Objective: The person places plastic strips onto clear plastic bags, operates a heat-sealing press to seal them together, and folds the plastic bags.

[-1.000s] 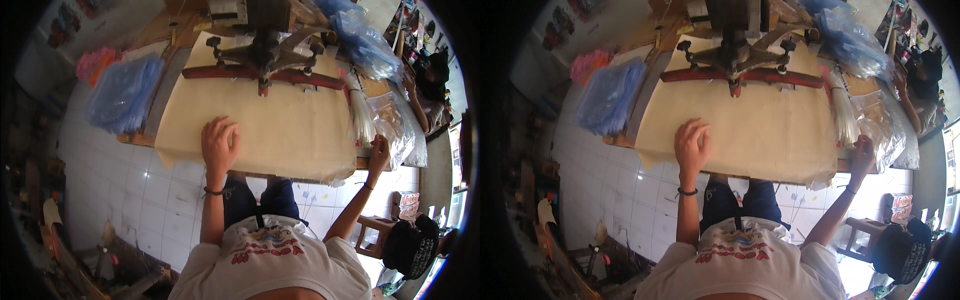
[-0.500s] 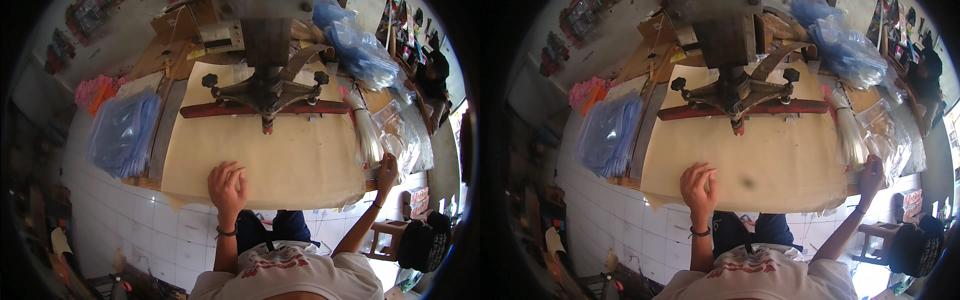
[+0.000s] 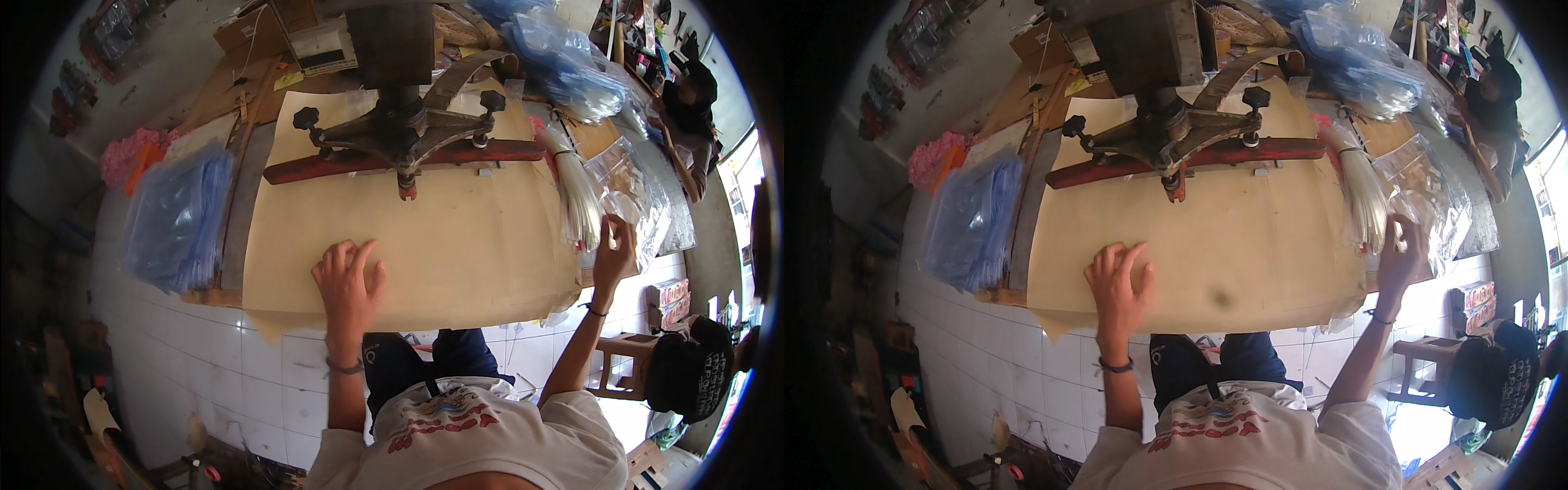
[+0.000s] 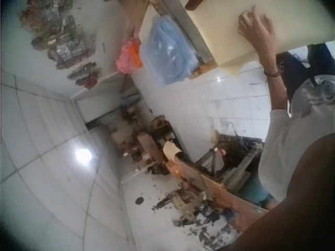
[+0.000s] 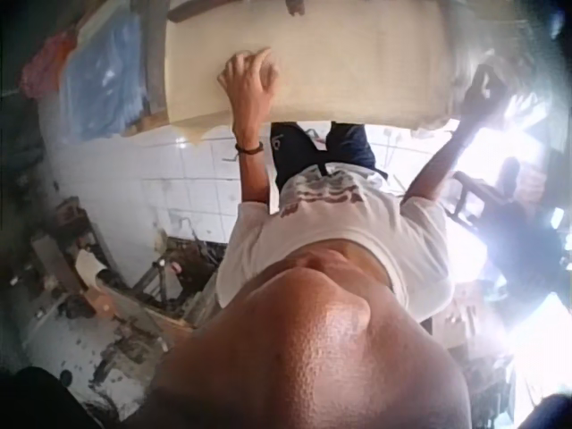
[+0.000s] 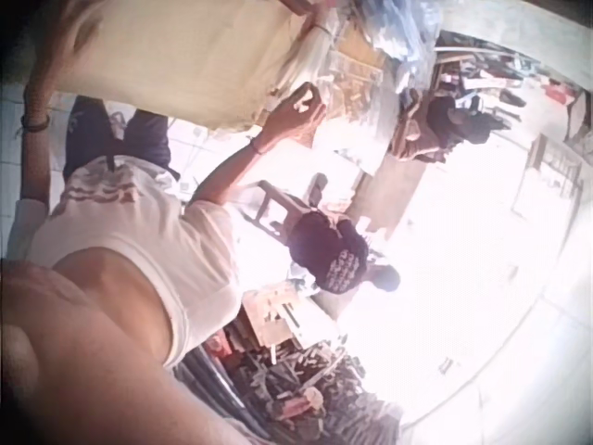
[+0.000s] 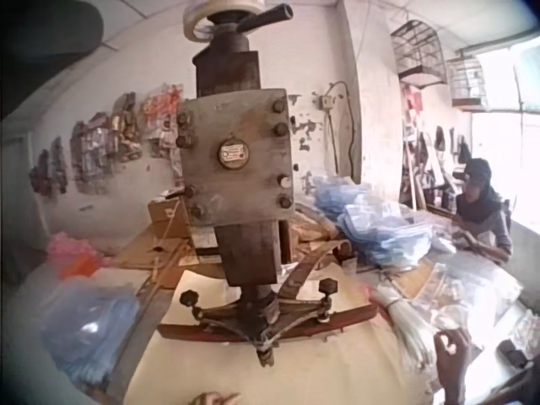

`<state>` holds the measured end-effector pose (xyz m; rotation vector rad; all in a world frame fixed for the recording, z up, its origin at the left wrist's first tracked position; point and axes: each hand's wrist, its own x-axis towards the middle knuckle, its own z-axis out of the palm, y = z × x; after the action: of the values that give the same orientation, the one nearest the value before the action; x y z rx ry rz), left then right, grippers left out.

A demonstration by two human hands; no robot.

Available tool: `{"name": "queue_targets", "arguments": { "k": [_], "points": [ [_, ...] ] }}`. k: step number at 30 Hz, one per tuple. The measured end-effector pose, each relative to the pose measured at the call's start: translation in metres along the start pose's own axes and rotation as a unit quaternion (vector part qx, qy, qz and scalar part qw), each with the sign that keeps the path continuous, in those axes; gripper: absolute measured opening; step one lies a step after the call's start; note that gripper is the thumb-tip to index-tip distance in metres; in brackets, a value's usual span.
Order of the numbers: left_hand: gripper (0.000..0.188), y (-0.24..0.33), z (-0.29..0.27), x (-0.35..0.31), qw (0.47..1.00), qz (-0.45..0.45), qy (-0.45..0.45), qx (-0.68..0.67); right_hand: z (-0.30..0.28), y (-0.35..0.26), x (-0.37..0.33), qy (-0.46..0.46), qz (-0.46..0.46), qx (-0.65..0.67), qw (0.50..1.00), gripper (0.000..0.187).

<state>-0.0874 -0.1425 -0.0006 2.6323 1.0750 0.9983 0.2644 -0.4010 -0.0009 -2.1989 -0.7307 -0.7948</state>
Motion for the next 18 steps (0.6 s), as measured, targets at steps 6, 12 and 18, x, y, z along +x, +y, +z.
{"name": "queue_targets", "arguments": {
  "k": [6,12,18],
  "points": [
    [0.043,-0.029,0.027,0.063,0.988,0.071,-0.133,0.044,0.054,-0.112,0.017,-0.34,-0.196,0.084,0.916,0.052],
    [0.055,-0.035,0.051,0.09,0.981,0.029,-0.164,0.097,0.092,-0.126,0.03,-0.418,-0.193,-0.005,0.888,0.073],
    [0.058,-0.031,0.056,0.098,0.977,0.012,-0.176,0.122,0.096,-0.128,0.035,-0.417,-0.179,-0.01,0.891,0.074]
  ]
}}
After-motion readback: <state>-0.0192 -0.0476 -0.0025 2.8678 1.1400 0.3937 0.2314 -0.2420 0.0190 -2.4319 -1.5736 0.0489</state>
